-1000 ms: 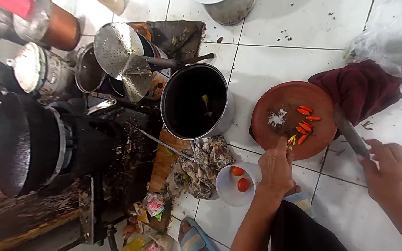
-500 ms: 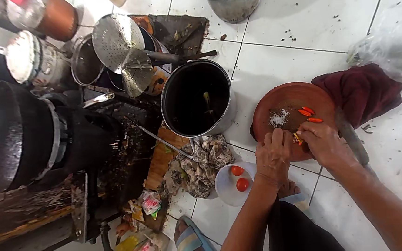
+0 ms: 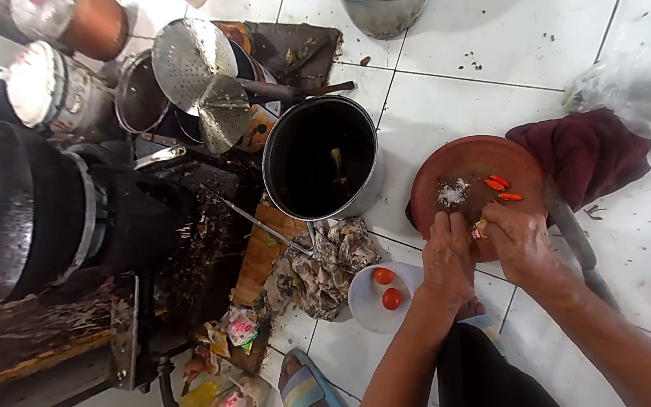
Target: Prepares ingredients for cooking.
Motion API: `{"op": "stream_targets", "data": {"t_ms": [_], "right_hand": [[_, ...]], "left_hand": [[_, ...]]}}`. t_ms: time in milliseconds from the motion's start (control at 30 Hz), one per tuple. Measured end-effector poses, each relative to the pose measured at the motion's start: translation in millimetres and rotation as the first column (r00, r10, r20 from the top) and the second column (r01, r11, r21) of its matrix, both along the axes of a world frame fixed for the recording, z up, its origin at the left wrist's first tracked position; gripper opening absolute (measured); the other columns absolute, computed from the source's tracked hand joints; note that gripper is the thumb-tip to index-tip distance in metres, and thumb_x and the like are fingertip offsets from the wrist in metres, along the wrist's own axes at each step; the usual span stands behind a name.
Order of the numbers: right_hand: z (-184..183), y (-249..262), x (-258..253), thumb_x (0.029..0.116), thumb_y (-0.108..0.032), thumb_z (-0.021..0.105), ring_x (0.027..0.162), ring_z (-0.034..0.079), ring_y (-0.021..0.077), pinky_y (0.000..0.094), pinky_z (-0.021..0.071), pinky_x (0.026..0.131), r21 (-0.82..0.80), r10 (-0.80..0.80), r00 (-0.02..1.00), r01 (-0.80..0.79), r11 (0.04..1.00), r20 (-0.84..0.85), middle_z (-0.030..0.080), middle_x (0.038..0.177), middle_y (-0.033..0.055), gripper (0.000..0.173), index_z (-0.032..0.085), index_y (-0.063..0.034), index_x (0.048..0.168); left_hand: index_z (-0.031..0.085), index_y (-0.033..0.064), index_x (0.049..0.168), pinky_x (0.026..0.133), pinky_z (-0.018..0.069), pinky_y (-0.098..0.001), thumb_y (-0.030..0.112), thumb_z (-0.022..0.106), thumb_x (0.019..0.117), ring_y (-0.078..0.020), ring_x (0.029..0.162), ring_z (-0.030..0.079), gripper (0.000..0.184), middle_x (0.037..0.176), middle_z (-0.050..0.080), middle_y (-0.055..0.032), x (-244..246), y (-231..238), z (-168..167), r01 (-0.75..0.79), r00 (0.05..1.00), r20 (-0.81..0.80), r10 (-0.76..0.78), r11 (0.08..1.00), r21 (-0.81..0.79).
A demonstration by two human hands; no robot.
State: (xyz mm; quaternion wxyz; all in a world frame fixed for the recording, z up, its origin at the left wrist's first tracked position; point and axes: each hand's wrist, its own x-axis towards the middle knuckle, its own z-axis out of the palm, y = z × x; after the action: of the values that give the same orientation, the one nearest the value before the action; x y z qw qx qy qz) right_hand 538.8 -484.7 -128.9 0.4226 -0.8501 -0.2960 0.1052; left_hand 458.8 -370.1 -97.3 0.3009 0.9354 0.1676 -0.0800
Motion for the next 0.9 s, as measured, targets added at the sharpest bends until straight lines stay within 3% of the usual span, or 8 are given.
{"op": "stream_targets", "data": {"t_ms": [67,167,233,300,433,700,800,900], "right_hand": [[-2,-1,1,0.0943,-0.008,0.048,0.06,0.055,0.0175,0.0336,0.0444,0.053,0.081,0.03,0.996,-0.037,0.996,0.082,0.053,0.066,0.0056,0.022,0.06,-0.0038,0.077],[-18,-5,5,0.0947,-0.002,0.051,0.064,0.062,0.0299,0.0463,0.0499,0.056,0.007,0.044,0.995,-0.044,0.999,0.088,0.058,0.07,0.0144,0.018,0.06,0.0025,0.08],[-26,-9,10,0.0946,0.001,0.053,0.065,0.064,0.0341,0.0509,0.0514,0.057,-0.017,0.032,0.996,-0.03,0.999,0.079,0.06,0.071,0.0177,0.015,0.062,0.0055,0.083],[-27,-11,10,0.094,-0.002,0.05,0.061,0.061,0.0287,0.0446,0.0486,0.054,0.02,0.013,0.994,-0.015,1.0,0.113,0.057,0.068,0.0142,0.018,0.06,0.0026,0.08],[-19,-12,6,0.0954,-0.003,0.048,0.069,0.065,0.0284,0.0394,0.0539,0.061,0.097,0.066,0.969,-0.092,0.991,0.24,0.062,0.077,0.0162,0.021,0.063,0.0036,0.083],[-29,-9,-2,0.0957,-0.001,0.053,0.069,0.065,0.0283,0.0387,0.055,0.061,0.125,0.072,0.968,-0.104,0.987,0.241,0.062,0.076,0.0164,0.019,0.063,0.0041,0.081],[-26,-8,-4,0.0967,-0.007,0.05,0.066,0.06,0.0187,0.0302,0.0492,0.06,0.2,0.013,0.982,-0.051,0.978,0.188,0.059,0.071,0.01,0.023,0.063,0.0004,0.079],[-39,-10,-1,0.0948,-0.002,0.052,0.061,0.059,0.0221,0.0366,0.0481,0.056,0.164,-0.024,0.996,0.009,0.986,0.091,0.057,0.069,0.0119,0.019,0.059,0.002,0.078]], "left_hand": [[0.055,-0.0033,0.122,0.076,0.0574,-0.047,0.008,0.071,0.0923,-0.0364,0.098,0.064,0.036,0.115,0.056,-0.0238,1,1,4,-0.033,0.999,-0.002,0.034,0.985,-0.167],[0.053,-0.0035,0.132,0.086,0.0548,-0.0489,0.009,0.06,0.1005,-0.0365,0.106,0.063,0.034,0.124,0.057,-0.0253,6,5,15,-0.113,0.991,-0.11,0.078,0.924,-0.365],[0.052,-0.0005,0.135,0.076,0.056,-0.045,0.009,0.05,0.1034,-0.0312,0.093,0.064,0.033,0.122,0.058,-0.0229,8,7,15,-0.168,0.982,-0.157,0.105,0.868,-0.466],[0.054,0.0032,0.134,0.061,0.0549,-0.0406,0.012,0.045,0.1072,-0.0259,0.071,0.063,0.029,0.111,0.061,-0.0193,8,7,13,-0.239,0.967,-0.203,0.152,0.816,-0.526],[0.054,0.0059,0.124,0.049,0.05,-0.0352,0.019,0.048,0.1087,-0.0222,0.056,0.056,0.021,0.087,0.061,-0.0157,6,4,9,-0.32,0.945,-0.245,0.219,0.782,-0.534],[0.049,0.0026,0.122,0.072,0.0562,-0.0455,0.009,0.054,0.1037,-0.0312,0.089,0.065,0.02,0.107,0.061,-0.0202,10,-5,15,-0.238,0.971,-0.111,0.212,0.901,-0.364],[0.05,0.0058,0.117,0.059,0.0525,-0.0395,0.014,0.053,0.1057,-0.0254,0.071,0.062,0.015,0.092,0.061,-0.0155,9,-3,15,-0.263,0.965,-0.105,0.241,0.88,-0.396],[0.052,0.0056,0.117,0.057,0.051,-0.0378,0.014,0.055,0.1053,-0.0242,0.068,0.06,0.015,0.089,0.061,-0.0146,9,1,14,-0.292,0.956,-0.131,0.261,0.857,-0.424]]}}
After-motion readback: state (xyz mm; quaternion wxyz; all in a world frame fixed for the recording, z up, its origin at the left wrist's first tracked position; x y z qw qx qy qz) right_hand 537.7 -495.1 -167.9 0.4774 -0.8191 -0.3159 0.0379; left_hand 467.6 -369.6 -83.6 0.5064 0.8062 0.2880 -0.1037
